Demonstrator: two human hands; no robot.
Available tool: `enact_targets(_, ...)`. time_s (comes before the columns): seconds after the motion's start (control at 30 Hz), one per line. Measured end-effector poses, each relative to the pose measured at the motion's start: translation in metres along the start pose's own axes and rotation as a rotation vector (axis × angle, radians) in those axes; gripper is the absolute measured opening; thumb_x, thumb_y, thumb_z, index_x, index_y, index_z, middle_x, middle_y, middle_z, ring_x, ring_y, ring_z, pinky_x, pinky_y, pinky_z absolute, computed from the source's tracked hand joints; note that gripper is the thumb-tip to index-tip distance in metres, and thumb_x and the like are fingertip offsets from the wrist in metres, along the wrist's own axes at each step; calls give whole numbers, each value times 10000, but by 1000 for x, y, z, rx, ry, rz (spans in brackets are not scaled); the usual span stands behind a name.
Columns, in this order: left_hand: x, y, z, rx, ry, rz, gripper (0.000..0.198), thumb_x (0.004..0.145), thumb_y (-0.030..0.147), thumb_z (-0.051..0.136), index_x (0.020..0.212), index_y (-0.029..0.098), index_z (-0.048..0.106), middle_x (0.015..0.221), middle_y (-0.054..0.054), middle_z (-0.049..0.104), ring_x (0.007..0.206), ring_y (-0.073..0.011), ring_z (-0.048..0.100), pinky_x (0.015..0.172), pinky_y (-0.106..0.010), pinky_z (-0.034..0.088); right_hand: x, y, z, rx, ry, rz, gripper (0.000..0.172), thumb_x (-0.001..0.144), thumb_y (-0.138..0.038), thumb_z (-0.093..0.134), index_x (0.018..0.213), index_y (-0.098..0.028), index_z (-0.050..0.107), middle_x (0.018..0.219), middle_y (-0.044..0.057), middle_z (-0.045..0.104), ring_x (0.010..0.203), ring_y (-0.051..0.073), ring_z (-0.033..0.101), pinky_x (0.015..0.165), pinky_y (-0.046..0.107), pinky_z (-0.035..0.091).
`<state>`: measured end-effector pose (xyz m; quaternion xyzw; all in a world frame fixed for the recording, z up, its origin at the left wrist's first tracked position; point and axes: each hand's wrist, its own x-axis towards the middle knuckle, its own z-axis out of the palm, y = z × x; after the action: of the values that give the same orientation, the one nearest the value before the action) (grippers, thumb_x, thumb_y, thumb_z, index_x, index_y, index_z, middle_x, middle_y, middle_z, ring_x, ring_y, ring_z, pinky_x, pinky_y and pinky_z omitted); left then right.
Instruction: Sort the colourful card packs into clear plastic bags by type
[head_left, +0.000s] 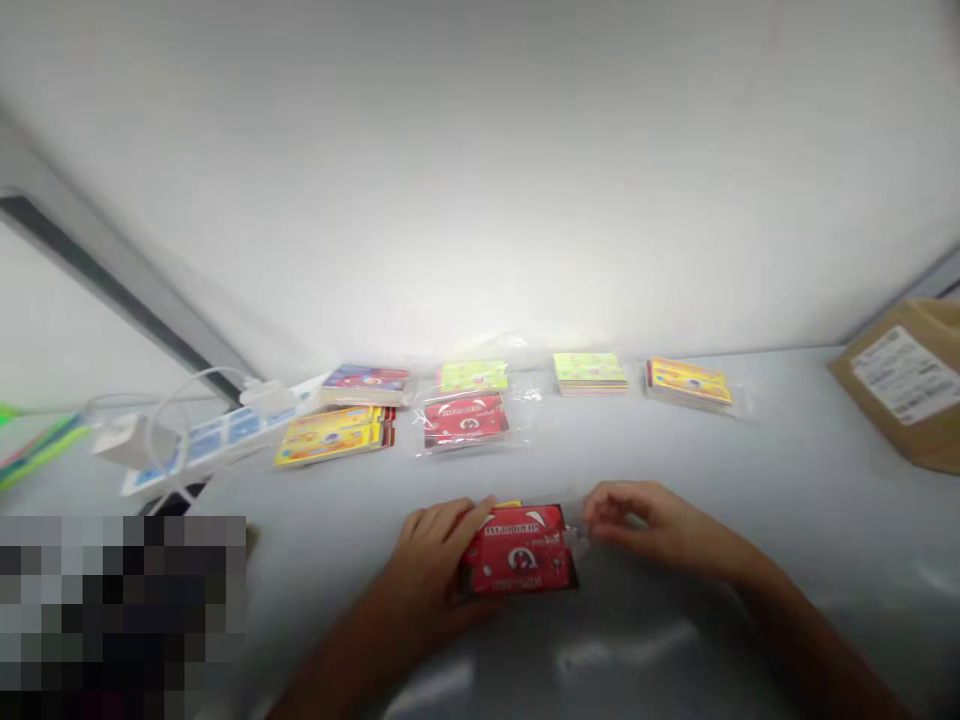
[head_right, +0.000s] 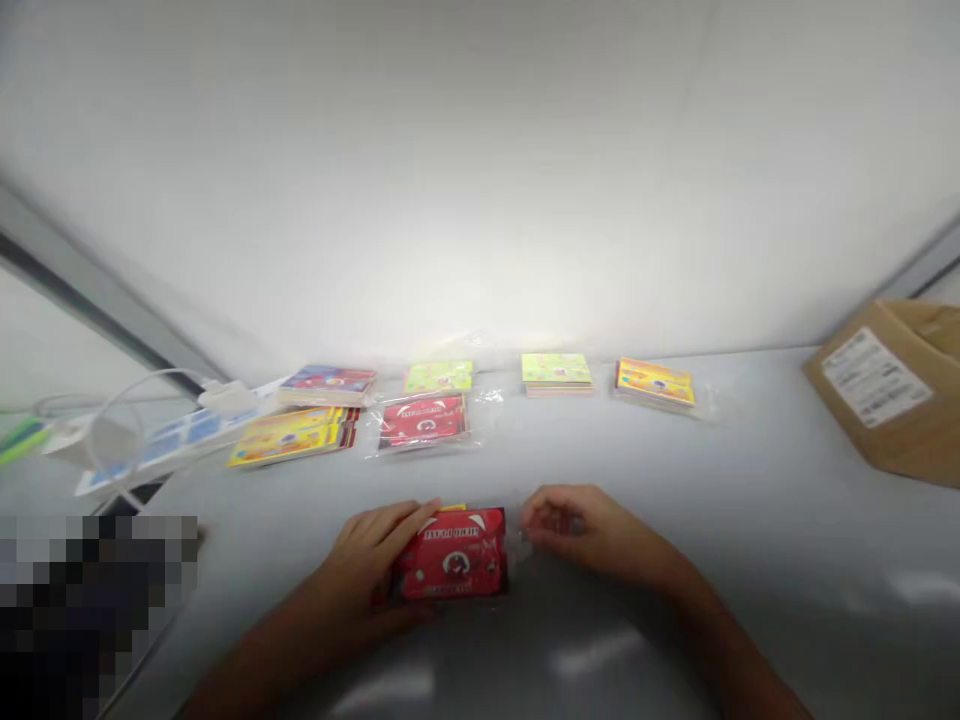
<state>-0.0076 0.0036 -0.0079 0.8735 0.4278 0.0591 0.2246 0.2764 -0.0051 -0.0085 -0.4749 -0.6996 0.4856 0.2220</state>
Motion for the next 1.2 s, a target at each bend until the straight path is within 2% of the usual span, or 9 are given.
enact_targets(0.1, -1, -1, -1, -13, 0, 9, 756, 738, 474, 638, 1371, 299, 264, 1300, -72, 429, 1160, -290, 384, 964, -438, 325, -4, 0, -11, -30, 87, 18, 179, 816, -348, 500, 849, -193, 583, 812, 27, 593, 738, 154, 519, 695, 282, 434)
enact_targets(0.2, -2, -1, -1, -29, 7, 18, 750, 740, 462, 640, 1370, 307, 265, 1299, -68, 432, 1164, -291, 384, 965, -434, 324, -9, 4, -21, -93, 139, 71, 170, 802, -351, 516, 849, -199, 576, 749, 13, 570, 685, 153, 503, 631, 275, 423)
enact_targets(0.37, -2, 0, -1, -22, 23, 22, 751, 730, 460, 649, 1366, 296, 285, 1294, -72, 448, 1155, -294, 399, 962, -441, 330, -11, 25, -25, -154, 52, 173, 199, 735, -283, 586, 913, -193, 598, 705, -5, 540, 595, 123, 471, 555, 246, 396)
enact_targets(0.47, -2, 1, -1, -9, 16, 8, 766, 717, 462, 663, 1364, 288, 292, 1291, -71, 450, 1154, -288, 401, 958, -428, 340, -10, 31, -23, -172, 70, 169, 169, 733, -233, 565, 887, -189, 617, 661, -14, 522, 594, 121, 470, 545, 235, 380)
enact_targets(0.63, -1, 1, -2, -12, 15, 11, 752, 729, 453, 656, 1364, 294, 287, 1292, -65, 444, 1153, -279, 401, 959, -420, 343, -8, 28, -22, -197, 74, 178, 153, 749, -228, 543, 875, -184, 618, 606, -23, 491, 558, 120, 453, 519, 232, 355)
enact_targets(0.8, -2, 1, -1, -3, 14, 18, 757, 728, 449, 660, 1365, 279, 288, 1295, -77, 442, 1157, -289, 395, 963, -433, 337, -9, 29, -21, -253, 70, 155, 209, 720, -237, 582, 922, -193, 620, 673, -11, 519, 612, 128, 484, 558, 236, 387)
enact_targets(0.97, -2, 0, 0, -5, 16, 19, 754, 733, 460, 648, 1368, 306, 272, 1290, -66, 443, 1149, -287, 401, 958, -427, 342, -6, 27, -19, -288, 80, 159, 174, 739, -207, 553, 897, -189, 621, 645, -12, 500, 591, 126, 472, 554, 238, 380)
enact_targets(1.2, -2, 0, 2, -25, 30, -1, 761, 730, 440, 656, 1370, 324, 261, 1288, -56, 439, 1142, -284, 400, 953, -427, 351, -7, 24, -18, -329, 75, 148, 183, 724, -222, 580, 904, -213, 615, 708, 1, 520, 643, 138, 483, 599, 248, 395)
